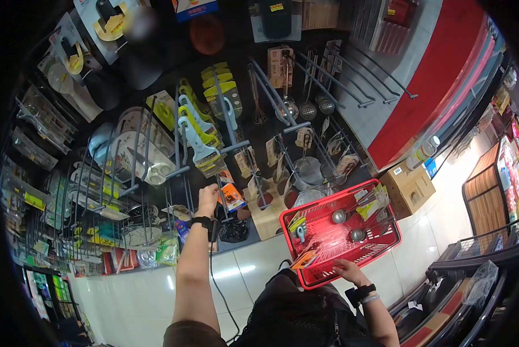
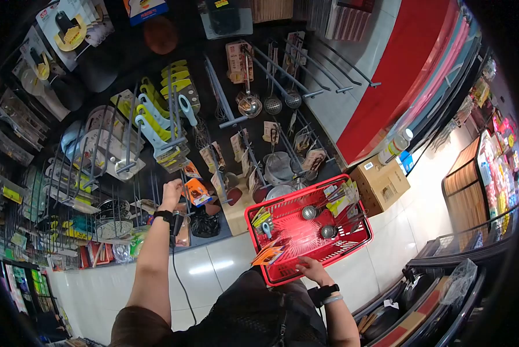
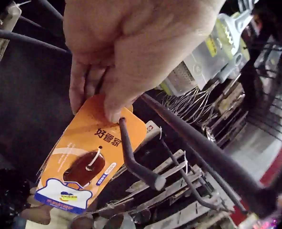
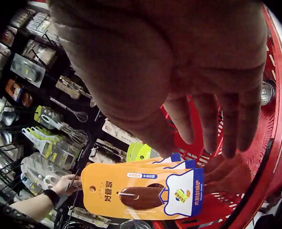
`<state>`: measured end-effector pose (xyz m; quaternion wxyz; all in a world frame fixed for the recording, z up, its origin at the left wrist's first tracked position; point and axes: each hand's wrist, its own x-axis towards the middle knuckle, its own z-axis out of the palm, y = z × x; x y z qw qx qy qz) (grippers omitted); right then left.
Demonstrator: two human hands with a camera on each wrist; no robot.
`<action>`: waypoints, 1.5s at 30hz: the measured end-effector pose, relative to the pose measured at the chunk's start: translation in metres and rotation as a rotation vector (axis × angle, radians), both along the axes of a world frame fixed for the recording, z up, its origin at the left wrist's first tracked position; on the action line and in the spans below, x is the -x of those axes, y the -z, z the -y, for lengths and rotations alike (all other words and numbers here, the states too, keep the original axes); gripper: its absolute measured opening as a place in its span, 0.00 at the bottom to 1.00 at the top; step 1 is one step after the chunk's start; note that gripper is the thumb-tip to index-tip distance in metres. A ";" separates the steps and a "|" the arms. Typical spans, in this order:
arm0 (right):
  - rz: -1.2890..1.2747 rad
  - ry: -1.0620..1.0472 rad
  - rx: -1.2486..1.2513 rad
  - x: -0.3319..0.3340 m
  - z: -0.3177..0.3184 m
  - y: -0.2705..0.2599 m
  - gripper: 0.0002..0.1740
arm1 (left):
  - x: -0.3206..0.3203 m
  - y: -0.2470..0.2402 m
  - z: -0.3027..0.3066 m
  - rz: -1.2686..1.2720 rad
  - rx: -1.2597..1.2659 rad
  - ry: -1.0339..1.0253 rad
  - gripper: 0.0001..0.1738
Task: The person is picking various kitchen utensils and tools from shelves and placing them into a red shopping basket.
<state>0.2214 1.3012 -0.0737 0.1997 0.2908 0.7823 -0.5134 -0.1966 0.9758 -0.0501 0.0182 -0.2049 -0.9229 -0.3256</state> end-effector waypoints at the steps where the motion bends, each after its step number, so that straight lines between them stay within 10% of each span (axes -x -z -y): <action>1: 0.000 0.004 0.002 -0.002 0.001 0.004 0.27 | -0.006 0.004 0.006 -0.007 -0.011 0.018 0.05; 18: -0.105 -0.055 -0.035 0.012 0.015 0.000 0.22 | -0.147 0.020 0.032 0.105 -0.225 -0.113 0.09; 35: -0.159 -0.054 0.125 0.013 -0.004 -0.020 0.21 | -0.265 -0.277 -0.052 -0.451 -0.384 0.045 0.04; 40: -0.266 0.304 1.039 0.022 -0.017 -0.068 0.40 | -0.278 -0.263 -0.107 -0.431 -0.501 0.167 0.05; 45: -0.375 0.644 1.241 0.028 -0.023 -0.095 0.40 | -0.297 -0.179 -0.161 -0.073 -0.593 0.281 0.04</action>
